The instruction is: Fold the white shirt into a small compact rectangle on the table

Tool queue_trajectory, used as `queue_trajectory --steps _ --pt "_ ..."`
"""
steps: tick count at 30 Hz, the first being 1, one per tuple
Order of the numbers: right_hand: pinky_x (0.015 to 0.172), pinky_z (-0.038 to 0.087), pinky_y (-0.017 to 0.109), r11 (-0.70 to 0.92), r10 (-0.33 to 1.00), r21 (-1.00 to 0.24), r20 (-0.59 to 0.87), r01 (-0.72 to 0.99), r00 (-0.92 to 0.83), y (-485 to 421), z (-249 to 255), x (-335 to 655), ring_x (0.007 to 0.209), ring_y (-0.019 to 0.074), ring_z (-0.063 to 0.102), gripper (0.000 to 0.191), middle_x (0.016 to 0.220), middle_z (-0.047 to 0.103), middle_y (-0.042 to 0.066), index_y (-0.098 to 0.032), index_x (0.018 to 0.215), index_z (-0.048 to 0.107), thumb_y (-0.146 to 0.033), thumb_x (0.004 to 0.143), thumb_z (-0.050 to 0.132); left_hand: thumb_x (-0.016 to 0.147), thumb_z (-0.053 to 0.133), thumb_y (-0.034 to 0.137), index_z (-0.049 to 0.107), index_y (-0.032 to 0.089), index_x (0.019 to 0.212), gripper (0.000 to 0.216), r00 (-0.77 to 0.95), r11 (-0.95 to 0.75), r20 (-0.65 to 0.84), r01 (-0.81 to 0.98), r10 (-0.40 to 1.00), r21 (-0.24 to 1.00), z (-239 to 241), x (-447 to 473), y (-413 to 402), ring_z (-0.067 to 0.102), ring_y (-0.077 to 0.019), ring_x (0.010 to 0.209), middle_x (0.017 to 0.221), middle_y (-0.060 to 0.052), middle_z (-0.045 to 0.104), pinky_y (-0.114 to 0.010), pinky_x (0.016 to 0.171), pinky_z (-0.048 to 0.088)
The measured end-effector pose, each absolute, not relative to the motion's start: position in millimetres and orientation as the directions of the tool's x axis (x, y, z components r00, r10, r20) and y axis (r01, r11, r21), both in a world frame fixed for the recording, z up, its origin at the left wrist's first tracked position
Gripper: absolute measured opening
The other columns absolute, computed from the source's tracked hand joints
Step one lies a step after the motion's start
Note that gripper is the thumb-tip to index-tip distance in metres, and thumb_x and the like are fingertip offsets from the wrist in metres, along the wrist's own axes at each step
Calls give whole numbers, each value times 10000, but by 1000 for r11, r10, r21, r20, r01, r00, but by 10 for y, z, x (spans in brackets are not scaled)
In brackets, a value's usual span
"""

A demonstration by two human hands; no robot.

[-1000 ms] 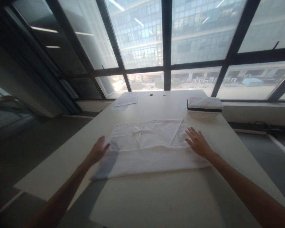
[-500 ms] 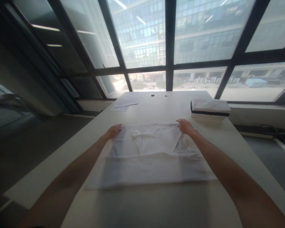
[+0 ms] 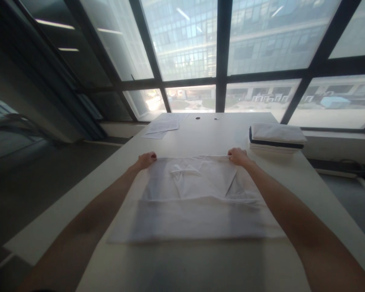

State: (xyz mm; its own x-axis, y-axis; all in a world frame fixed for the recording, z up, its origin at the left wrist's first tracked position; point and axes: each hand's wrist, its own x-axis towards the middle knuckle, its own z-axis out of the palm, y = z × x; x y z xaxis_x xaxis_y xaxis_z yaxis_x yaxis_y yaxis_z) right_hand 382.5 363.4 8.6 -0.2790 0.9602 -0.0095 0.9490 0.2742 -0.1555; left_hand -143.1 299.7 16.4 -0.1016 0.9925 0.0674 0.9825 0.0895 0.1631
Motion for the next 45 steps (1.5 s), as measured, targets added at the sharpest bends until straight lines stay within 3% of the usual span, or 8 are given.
queue_trajectory --steps 5,9,16,25,31,38,45 --pt "921 469 391 212 977 -171 32 962 -210 3523 300 3830 1053 269 676 281 1100 764 105 -216 1057 780 -204 848 593 898 612 307 689 232 1078 209 -53 5 208 975 977 223 424 -1419 2849 693 -239 1068 1091 -67 775 -366 977 445" --pt "879 463 372 213 975 -172 107 962 -197 3360 433 3897 1032 270 677 243 1064 768 97 -225 1046 774 -238 864 613 878 614 296 721 219 1051 218 56 -168 380 949 923 267 590 -1429 2613 720 -242 1013 1028 -65 787 -354 950 484" --pt "848 423 341 304 926 -159 282 939 -252 2995 438 4080 977 257 666 163 955 767 77 -215 966 763 -239 868 636 931 562 279 744 183 1104 269 175 -297 556 945 813 137 686 -1399 1905 696 -242 884 922 -78 766 -365 881 496" --pt "832 332 347 503 798 -99 436 858 -417 2254 126 4293 947 244 597 142 919 723 73 -199 859 695 -123 848 576 1007 519 271 754 214 1075 251 274 -330 558 944 783 0 319 -1177 878 663 -234 916 991 -85 743 -385 879 466" --pt "937 301 374 543 782 -12 372 840 -501 1934 -101 4325 970 245 578 191 939 701 78 -198 862 673 -55 823 553 977 540 192 763 250 1082 254 296 -336 469 942 832 1 56 -1133 534 660 -231 916 981 -72 727 -369 846 482" --pt "930 302 373 490 819 68 306 869 -486 1911 -93 4298 962 247 585 229 963 686 98 -180 880 660 -26 865 493 963 550 193 764 262 1084 256 284 -329 392 943 875 50 -25 -1114 437 656 -225 908 980 -65 713 -357 842 503" --pt "949 326 379 447 880 12 172 895 -442 1945 -66 4324 1022 249 593 329 1017 696 100 -186 893 699 28 813 462 921 545 189 764 231 1046 256 213 -242 321 969 923 51 160 -935 485 665 -254 967 1012 -73 724 -404 883 528"
